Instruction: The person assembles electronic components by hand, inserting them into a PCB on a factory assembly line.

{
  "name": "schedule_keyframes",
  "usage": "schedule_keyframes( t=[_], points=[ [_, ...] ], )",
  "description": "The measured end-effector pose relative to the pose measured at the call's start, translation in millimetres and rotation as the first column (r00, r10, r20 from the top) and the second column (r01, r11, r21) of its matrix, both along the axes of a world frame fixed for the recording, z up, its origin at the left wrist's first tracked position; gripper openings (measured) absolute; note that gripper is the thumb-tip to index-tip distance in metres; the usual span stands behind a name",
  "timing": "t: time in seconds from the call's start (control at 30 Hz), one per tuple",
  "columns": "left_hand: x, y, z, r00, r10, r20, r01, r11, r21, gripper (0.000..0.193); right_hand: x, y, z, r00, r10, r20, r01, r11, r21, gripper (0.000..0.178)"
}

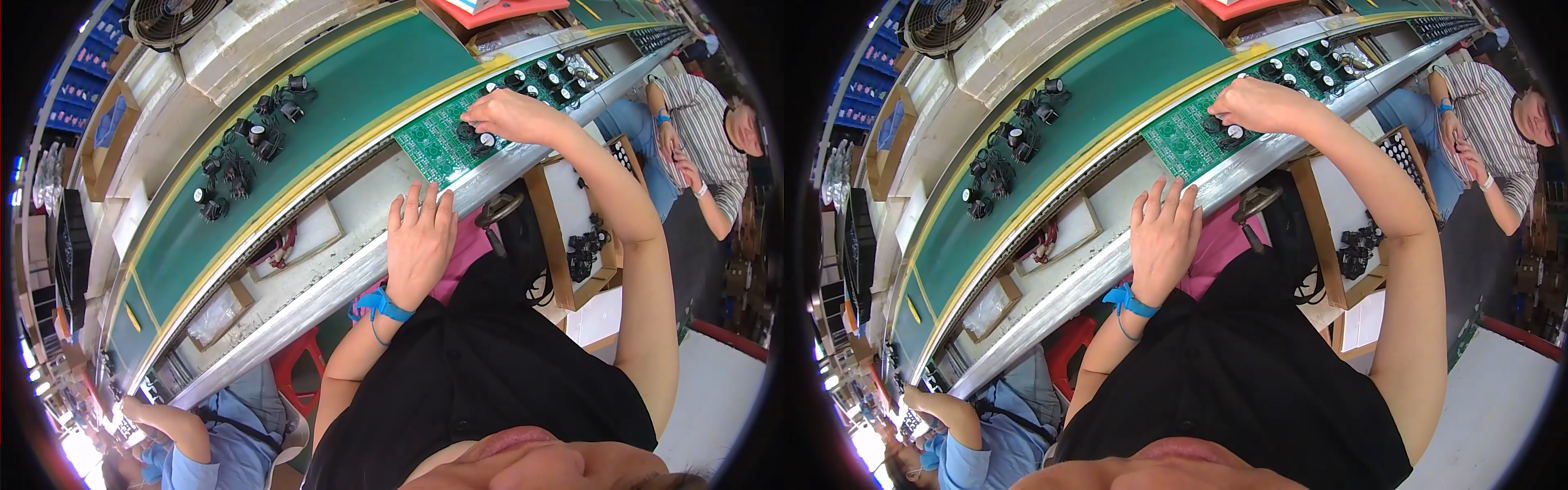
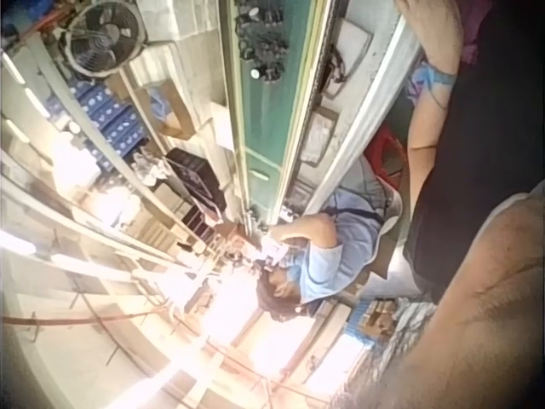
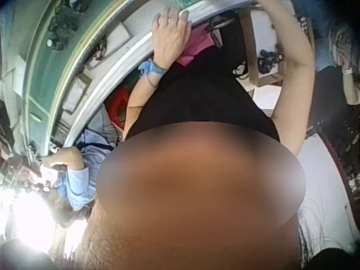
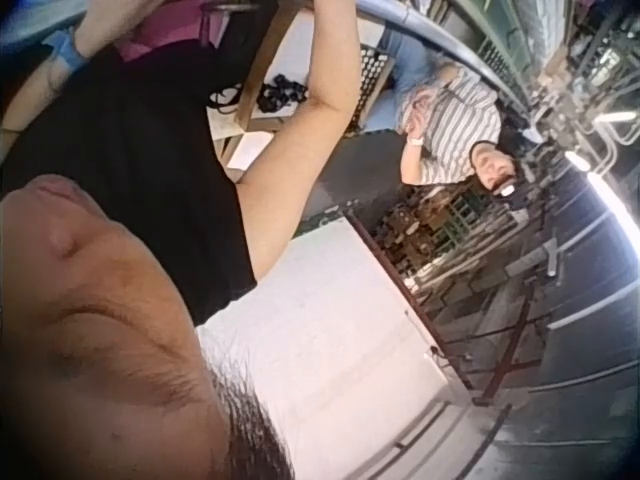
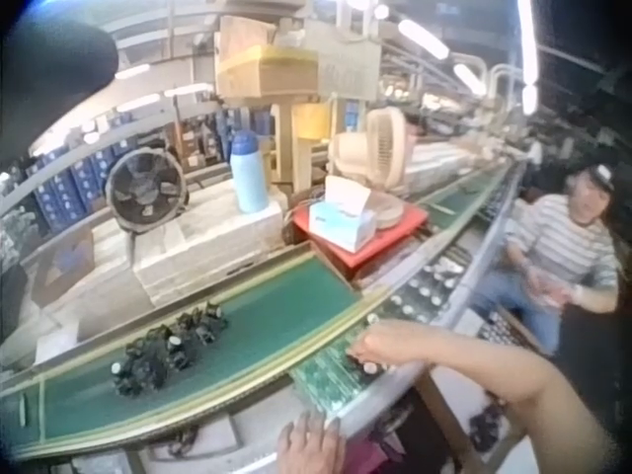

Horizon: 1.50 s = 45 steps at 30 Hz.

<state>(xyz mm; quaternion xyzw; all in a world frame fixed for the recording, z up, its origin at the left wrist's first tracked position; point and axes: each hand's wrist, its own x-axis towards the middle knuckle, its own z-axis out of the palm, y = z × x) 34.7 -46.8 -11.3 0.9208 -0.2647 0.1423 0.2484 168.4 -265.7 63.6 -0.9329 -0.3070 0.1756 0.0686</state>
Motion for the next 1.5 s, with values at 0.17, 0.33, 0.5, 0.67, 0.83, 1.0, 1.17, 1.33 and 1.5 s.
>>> schedule_keyframes(
  t=[0.17, 0.33, 0.5, 0.67, 0.83, 1.0, 1.17, 1.33, 1.5],
  points=[
    [2, -5, -1, 0.999, -0.042, -0.002, 0.042, 0.999, 0.005, 0.030, -9, -18, -16, 0.995, -0.042, 0.088, 0.036, 0.997, 0.063, 0.029],
    [2, -3, 2, 1.000, 0.010, 0.023, -0.011, 0.999, 0.038, 0.030, -47, -48, 33, 0.923, -0.192, 0.333, 0.018, 0.887, 0.462, 0.033],
    [1, -5, 6, 0.999, -0.006, 0.033, 0.004, 0.999, 0.052, 0.030, -111, -162, 28, 0.823, -0.557, -0.111, 0.539, 0.702, 0.466, 0.018],
    [0, -11, 3, 0.998, -0.053, 0.038, 0.050, 0.996, 0.070, 0.031, -165, -273, -112, 0.628, -0.771, 0.103, 0.758, 0.637, 0.142, 0.022],
    [-2, -5, 0, 1.000, -0.010, 0.012, 0.010, 0.998, 0.064, 0.031, -178, -297, -202, 0.763, -0.585, 0.275, 0.630, 0.767, -0.118, 0.040],
    [0, -12, 5, 0.999, -0.031, -0.014, 0.031, 0.999, 0.037, 0.031, -182, -312, -225, 0.736, -0.580, 0.349, 0.662, 0.723, -0.196, 0.035],
    [2, -16, 5, 0.999, -0.047, -0.010, 0.047, 0.999, 0.022, 0.030, -183, -311, -224, 0.712, -0.577, 0.401, 0.657, 0.749, -0.090, 0.030],
    [3, -15, 5, 0.999, -0.037, -0.015, 0.037, 0.999, -0.025, 0.031, -169, -254, -156, 0.447, -0.887, 0.111, 0.765, 0.444, 0.467, 0.031],
    [9, -16, 7, 0.996, -0.070, -0.048, 0.067, 0.995, -0.078, 0.034, -153, -178, -67, 0.533, -0.829, -0.170, 0.695, 0.314, 0.647, 0.034]
  ],
)
